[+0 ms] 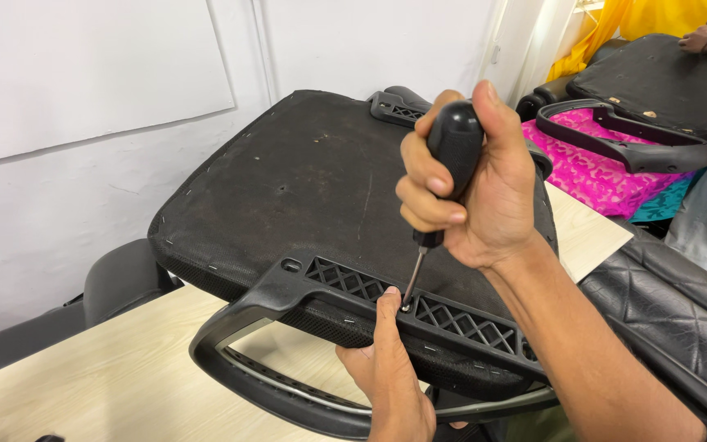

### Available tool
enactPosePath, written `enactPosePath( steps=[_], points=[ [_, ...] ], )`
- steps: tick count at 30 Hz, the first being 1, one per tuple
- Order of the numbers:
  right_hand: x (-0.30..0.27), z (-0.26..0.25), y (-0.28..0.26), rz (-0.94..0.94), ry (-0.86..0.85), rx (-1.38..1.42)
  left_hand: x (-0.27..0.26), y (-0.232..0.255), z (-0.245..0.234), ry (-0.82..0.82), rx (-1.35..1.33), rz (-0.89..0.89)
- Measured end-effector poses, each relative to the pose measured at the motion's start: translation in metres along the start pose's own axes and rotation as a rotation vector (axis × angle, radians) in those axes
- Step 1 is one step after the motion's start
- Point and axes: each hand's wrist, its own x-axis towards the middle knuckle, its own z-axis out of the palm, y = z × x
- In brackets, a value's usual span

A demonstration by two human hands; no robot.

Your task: The person uses a screwdriver to fasten screws into the underside of an office chair seat, securing the armrest bracket. They repeatedly insert and tighten screws while holding the bracket in place.

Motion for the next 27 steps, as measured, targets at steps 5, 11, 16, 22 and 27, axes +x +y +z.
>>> enactPosePath(
  steps=[5, 11, 16, 22, 27],
  points=[
    [-0.013, -0.004, -0.003, -0.048, -0.090, 0.021, 0.000, 0.007, 0.003, -0.020, -0.053, -0.013],
    [-0.017, 0.007, -0.011, -0.179, 0.160, -0.312, -0.007, 0.010, 0.007, -0.027, -0.057, -0.020],
    [-0.012, 0.012, -0.013, -0.066, 0.182, -0.275, -0.005, 0.011, 0.007, -0.034, -0.110, -0.016],
    [-0.001, 0.007, -0.005, 0.037, -0.053, -0.012, 0.005, 0.005, 0.002, -0.091, -0.142, 0.066],
    [-0.004, 0.013, 0.000, -0.095, 0.136, -0.374, 0.003, 0.002, 0.001, -0.035, -0.072, 0.035]
  ],
)
